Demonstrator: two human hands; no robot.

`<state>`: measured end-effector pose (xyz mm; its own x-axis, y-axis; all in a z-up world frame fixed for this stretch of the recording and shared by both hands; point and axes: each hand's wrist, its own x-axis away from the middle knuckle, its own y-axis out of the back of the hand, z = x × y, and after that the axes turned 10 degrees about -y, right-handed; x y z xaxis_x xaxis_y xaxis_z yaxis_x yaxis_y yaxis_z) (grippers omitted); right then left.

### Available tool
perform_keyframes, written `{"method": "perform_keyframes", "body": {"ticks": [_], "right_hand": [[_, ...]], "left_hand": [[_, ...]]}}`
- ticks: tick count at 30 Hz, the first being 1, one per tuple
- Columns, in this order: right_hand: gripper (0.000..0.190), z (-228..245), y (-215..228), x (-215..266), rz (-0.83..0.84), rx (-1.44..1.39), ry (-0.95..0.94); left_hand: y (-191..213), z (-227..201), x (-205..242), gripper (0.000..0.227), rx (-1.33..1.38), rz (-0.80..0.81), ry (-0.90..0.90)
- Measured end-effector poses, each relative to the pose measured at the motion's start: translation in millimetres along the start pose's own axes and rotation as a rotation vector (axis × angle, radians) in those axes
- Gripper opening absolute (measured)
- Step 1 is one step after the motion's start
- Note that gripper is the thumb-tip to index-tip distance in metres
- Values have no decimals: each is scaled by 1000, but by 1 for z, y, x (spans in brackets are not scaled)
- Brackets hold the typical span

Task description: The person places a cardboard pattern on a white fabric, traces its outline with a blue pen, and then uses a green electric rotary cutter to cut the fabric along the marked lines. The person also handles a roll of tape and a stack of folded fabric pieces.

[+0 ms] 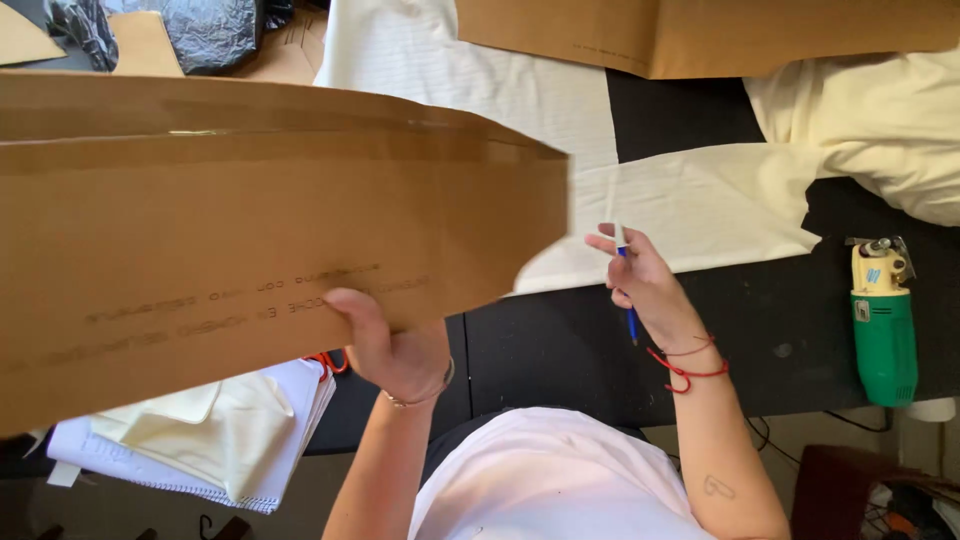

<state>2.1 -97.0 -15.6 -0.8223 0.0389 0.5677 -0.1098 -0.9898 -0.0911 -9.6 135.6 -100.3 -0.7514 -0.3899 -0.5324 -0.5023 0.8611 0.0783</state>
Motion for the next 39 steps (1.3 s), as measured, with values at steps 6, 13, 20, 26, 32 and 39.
{"method": "perform_keyframes", "body": {"ticks": [6,13,20,26,32,39], "right_hand": [[27,-17,20,-12,-115,-392,-13],[21,-56,101,-46,-691,194,90],[21,-83,116,-60,-731,179,-18],[22,-78,112,-55,-721,106,-117],[23,-79,102,-48,-673,67,-80],[20,-74,95,-45,-692,79,-109]], "left_hand": [[-27,18,42,32,54,-108,25],[-10,-26,-43,43,261,-482,905],[55,63,-13,69,-102,-211,689],[58,31,-49,83,-310,-53,746],[75,46,-52,21,-565,86,596],[78,45,-50,22,-635,112,536]]}}
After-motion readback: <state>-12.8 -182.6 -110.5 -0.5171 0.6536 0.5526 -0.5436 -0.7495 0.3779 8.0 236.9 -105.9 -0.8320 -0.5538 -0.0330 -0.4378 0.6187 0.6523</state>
